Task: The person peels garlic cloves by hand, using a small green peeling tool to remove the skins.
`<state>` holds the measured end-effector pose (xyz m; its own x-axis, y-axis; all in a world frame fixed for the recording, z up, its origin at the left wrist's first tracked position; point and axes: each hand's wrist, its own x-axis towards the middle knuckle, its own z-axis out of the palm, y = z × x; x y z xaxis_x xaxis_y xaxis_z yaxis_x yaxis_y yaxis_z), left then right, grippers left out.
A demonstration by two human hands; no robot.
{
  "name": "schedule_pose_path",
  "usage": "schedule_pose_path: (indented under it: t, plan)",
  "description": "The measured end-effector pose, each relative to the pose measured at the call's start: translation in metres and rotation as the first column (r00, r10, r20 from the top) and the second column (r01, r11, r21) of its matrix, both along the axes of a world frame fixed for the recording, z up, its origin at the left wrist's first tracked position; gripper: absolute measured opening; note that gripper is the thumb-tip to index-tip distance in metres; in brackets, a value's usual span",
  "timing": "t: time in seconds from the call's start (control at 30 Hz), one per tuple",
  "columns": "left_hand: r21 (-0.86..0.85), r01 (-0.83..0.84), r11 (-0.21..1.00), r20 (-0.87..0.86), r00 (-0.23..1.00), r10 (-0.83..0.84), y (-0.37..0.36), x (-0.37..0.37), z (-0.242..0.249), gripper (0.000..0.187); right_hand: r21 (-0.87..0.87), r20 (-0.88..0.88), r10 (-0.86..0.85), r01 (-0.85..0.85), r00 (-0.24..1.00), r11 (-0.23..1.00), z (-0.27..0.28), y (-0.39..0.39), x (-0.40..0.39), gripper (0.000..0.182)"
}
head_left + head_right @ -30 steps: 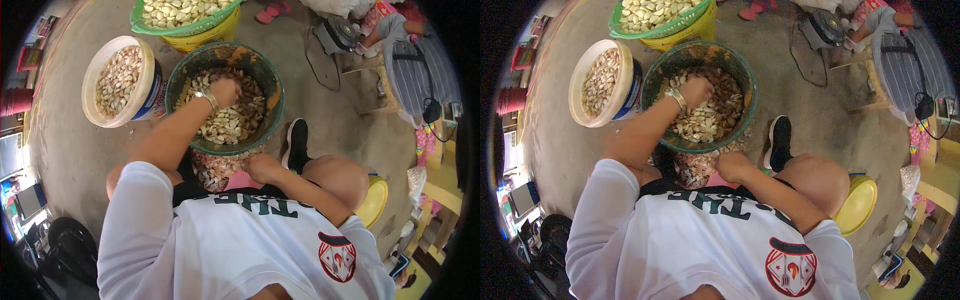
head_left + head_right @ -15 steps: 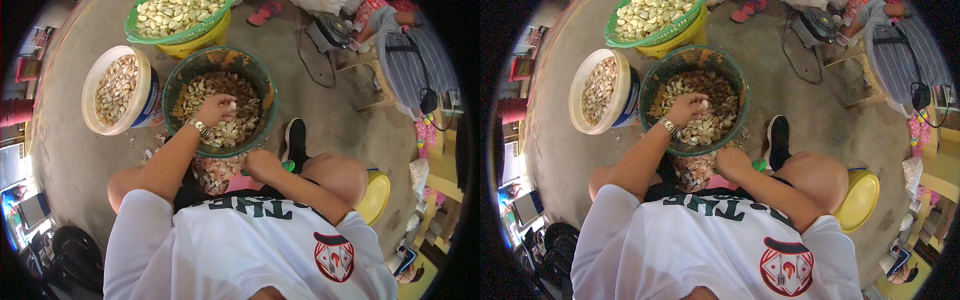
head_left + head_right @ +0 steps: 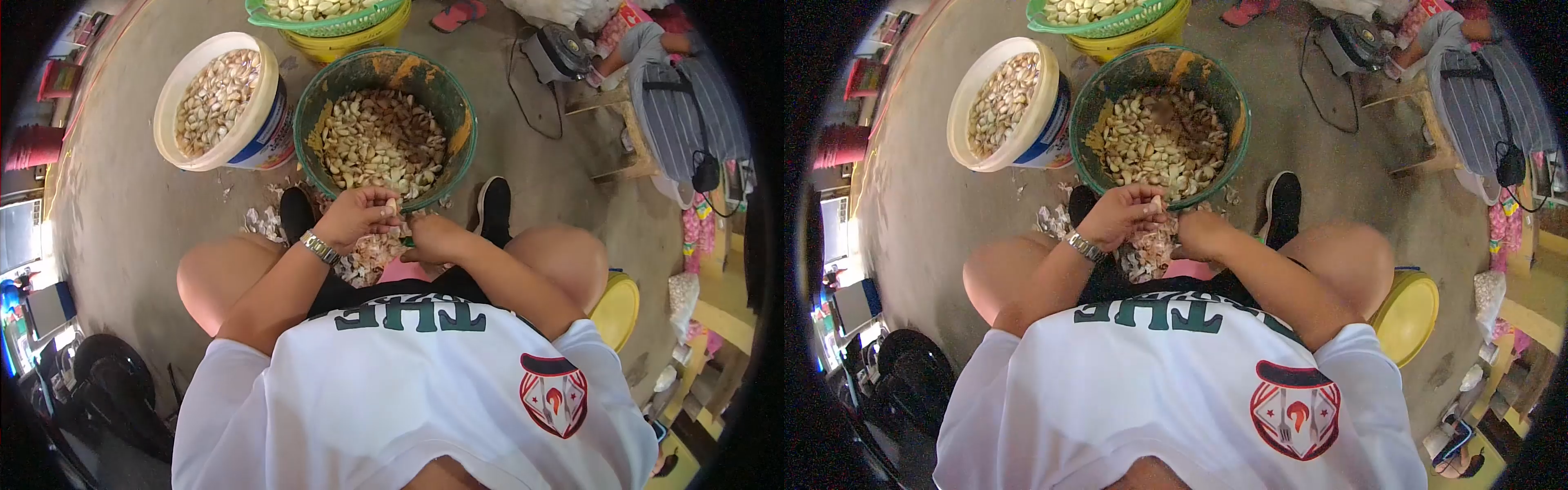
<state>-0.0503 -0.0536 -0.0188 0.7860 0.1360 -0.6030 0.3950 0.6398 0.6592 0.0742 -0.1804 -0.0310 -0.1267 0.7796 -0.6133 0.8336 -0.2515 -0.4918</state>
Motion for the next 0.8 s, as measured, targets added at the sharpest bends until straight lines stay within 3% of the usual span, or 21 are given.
schedule_pose_path:
  t: [0.07, 0.17, 0.27, 0.37, 0.47, 0.57, 0.67, 0.8]
  plan:
    - [0.085, 0.058, 0.995, 0.01, 0.998, -0.059, 0.001, 0.0, -0.009, 0.029, -0.129, 0.073, 0.062, -0.053, 0.995, 0.99, 0.017, 0.003, 0.001, 0.044]
    - [0.124, 0.059, 0.99, 0.001, 0.998, -0.06, 0.0, 0.0, -0.007, 0.026, -0.13, 0.122, -0.004, 0.02, 0.993, 0.991, -0.017, 0.0, 0.002, 0.042]
    - [0.144, 0.023, 0.989, 0.025, 0.999, -0.027, 0.004, -0.003, -0.008, 0.025, -0.166, 0.106, -0.079, 0.096, 0.991, 0.981, 0.0, 0.008, 0.001, 0.04]
    - [0.146, 0.037, 0.989, -0.001, 0.999, -0.037, 0.009, -0.005, -0.004, 0.026, -0.088, 0.058, -0.084, 0.089, 0.995, 0.992, 0.031, 0.011, 0.004, 0.041]
    - [0.141, -0.075, 0.987, -0.024, 0.997, 0.079, 0.01, -0.005, 0.002, 0.025, 0.175, -0.204, -0.282, 0.318, 0.938, 0.932, 0.047, 0.0, 0.014, 0.043]
    - [0.079, -0.177, 0.981, -0.03, 0.983, 0.179, 0.009, -0.004, 0.008, 0.024, -0.05, -0.499, -0.479, 0.528, 0.722, 0.848, 0.055, 0.004, 0.016, 0.044]
    - [0.048, -0.233, 0.971, 0.021, 0.972, 0.233, 0.006, -0.002, 0.011, 0.022, -0.104, -0.613, -0.516, 0.586, 0.599, 0.804, 0.061, 0.007, 0.009, 0.044]
    - [0.065, -0.302, 0.951, 0.059, 0.953, 0.299, 0.001, 0.004, 0.019, 0.021, -0.071, -0.643, -0.545, 0.666, 0.538, 0.742, 0.066, 0.01, 0.009, 0.04]
